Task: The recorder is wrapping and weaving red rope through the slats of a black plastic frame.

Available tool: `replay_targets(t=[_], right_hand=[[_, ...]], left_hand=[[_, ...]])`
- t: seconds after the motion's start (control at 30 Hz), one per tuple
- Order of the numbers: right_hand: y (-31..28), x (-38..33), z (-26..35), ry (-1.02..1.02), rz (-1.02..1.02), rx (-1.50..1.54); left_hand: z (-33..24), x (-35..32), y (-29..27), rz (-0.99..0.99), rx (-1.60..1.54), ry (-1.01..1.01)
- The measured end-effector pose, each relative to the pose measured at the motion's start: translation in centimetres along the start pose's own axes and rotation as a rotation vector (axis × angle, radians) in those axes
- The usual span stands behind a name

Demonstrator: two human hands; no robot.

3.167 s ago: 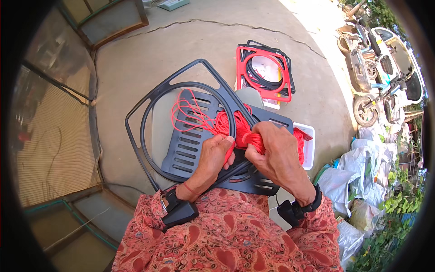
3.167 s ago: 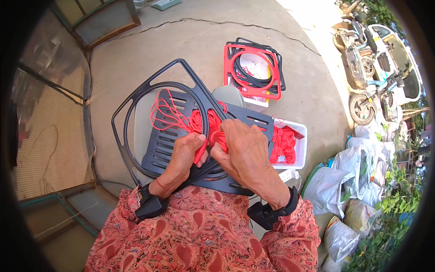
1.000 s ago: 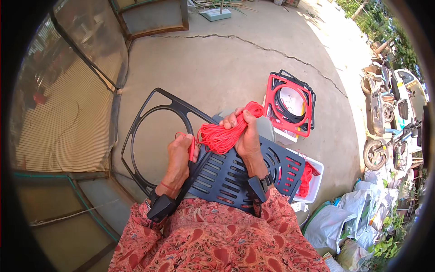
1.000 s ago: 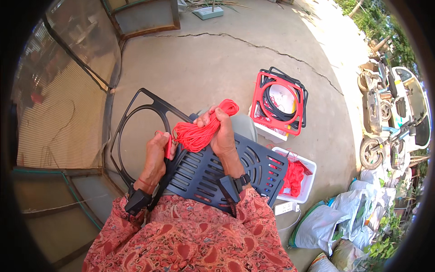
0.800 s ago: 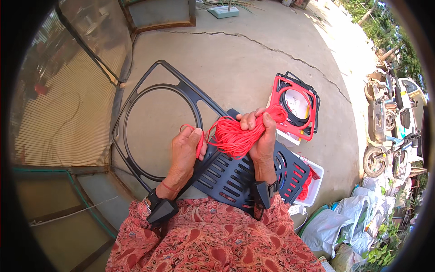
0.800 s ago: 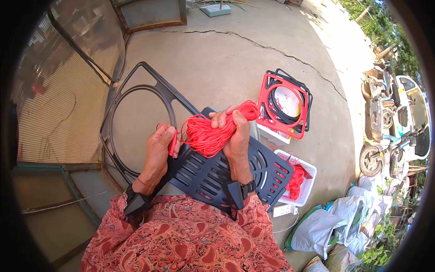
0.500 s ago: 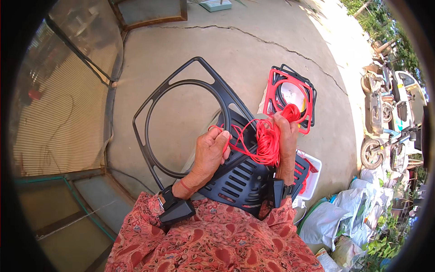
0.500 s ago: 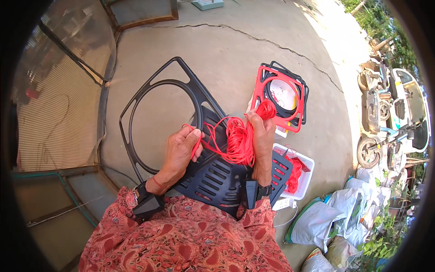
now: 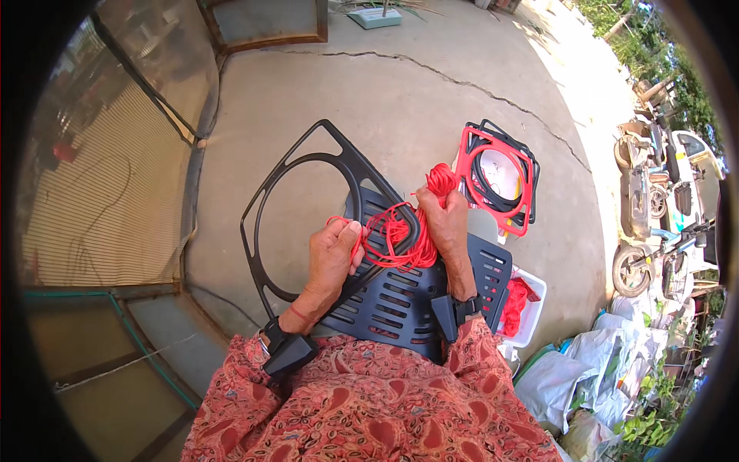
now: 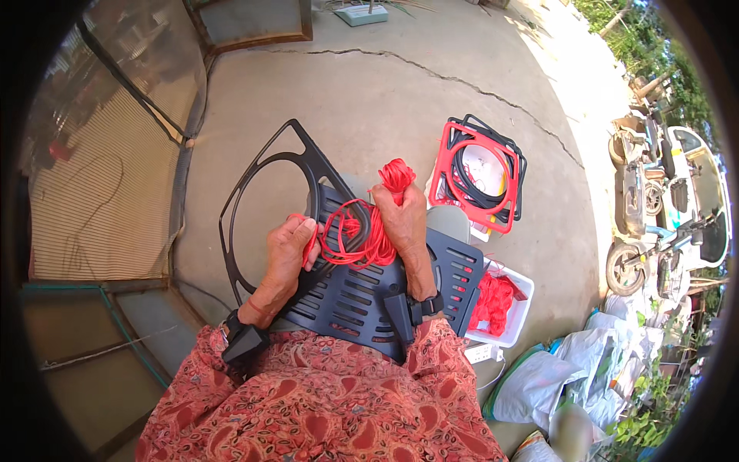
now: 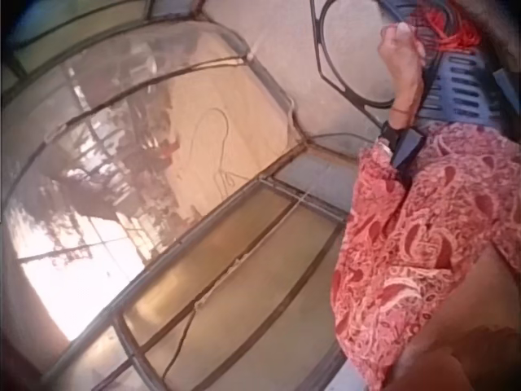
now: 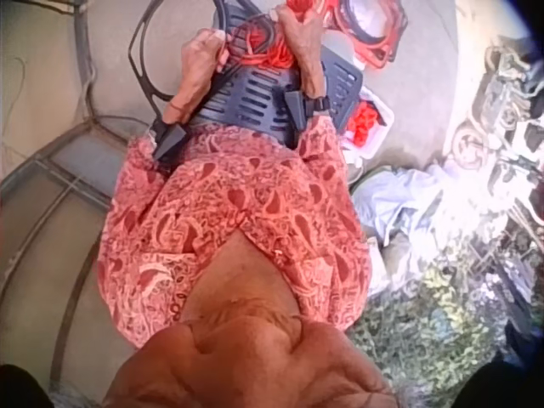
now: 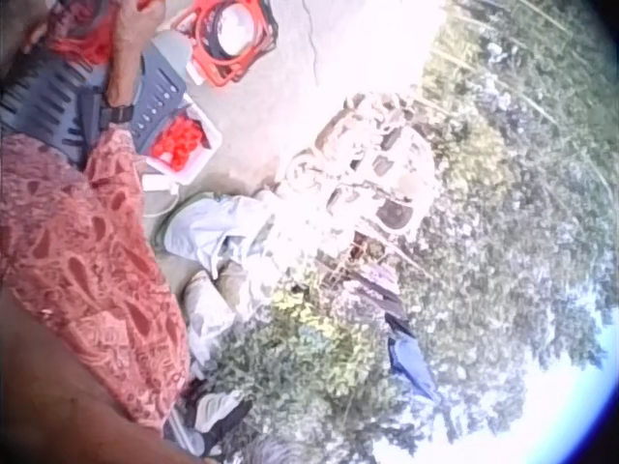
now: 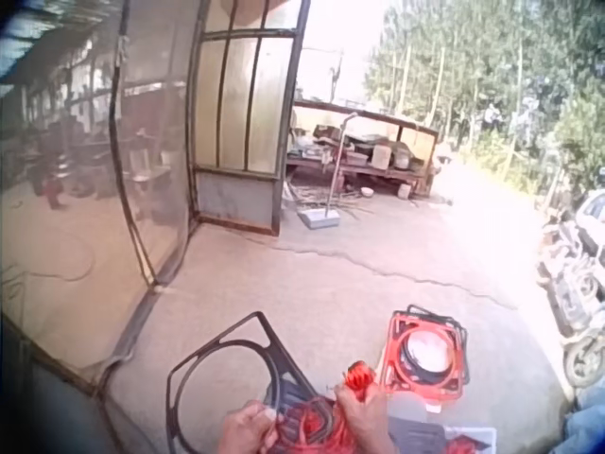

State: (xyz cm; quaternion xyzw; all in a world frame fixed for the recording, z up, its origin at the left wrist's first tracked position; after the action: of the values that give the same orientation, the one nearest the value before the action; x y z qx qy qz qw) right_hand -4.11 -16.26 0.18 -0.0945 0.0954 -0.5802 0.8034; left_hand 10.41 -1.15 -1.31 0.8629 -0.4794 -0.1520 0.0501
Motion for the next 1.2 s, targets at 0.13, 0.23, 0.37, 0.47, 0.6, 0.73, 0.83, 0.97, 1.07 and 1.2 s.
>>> replay_targets(t=[0.13,0.23,0.37,0.47,0.6,0.73,0.83,0.97,1.07,1.2], right_hand=[[0.5,0.5,-0.3,0.025,0.051,0.093],[-0.1,0.2,0.1,0.070,0.099,0.405],[-2.4,-0.7,1.5,0.019,0.184,1.117],[-4.7,-3.0,4.8,-0.030,0.327,1.323],[-9.8,-6.7,6.3,-0.131,0.473,1.546],[-16.5,-11.8,4.2,-0.203,0.350,1.579],[-20.0,-15.6,2.4,-0.236,0.276,1.632],[-22.7,-20.4,0.7,-0.206,0.150,1.624],[-23.6,-23.0,0.5,-0.192,0.050,1.551],[-25.1,-24.5,-0.2,-0.122,-0.062,1.392]], left_hand=[[-0.6,0.2,-1.0,-0.009,0.033,0.035],[-2.2,-0.3,-1.4,-0.008,0.068,0.071],[-7.2,-2.3,-0.2,0.015,0.066,0.146],[-9.4,-3.3,0.9,0.040,0.213,0.351],[-10.1,-5.2,4.4,0.175,0.505,0.532],[-7.3,-6.8,8.4,0.261,0.580,0.618],[-2.7,-6.2,10.1,0.389,0.555,0.564],[2.0,-5.1,10.7,0.532,0.604,0.384],[3.4,-3.7,10.9,0.602,0.562,0.276],[3.0,-3.4,11.4,0.639,0.232,-0.199]])
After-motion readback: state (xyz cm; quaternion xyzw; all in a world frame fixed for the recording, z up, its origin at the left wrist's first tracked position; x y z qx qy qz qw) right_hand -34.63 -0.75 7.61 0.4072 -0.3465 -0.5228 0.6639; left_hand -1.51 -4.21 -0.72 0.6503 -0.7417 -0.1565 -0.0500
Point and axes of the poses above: each hand's wrist, its own x-axis towards the middle knuckle, its own y-axis out of the palm, z = x × y, the point moved 4 cm from there along x, towards the middle knuckle, and after that the axes turned 5 degrees about y, right-handed, at the moved point
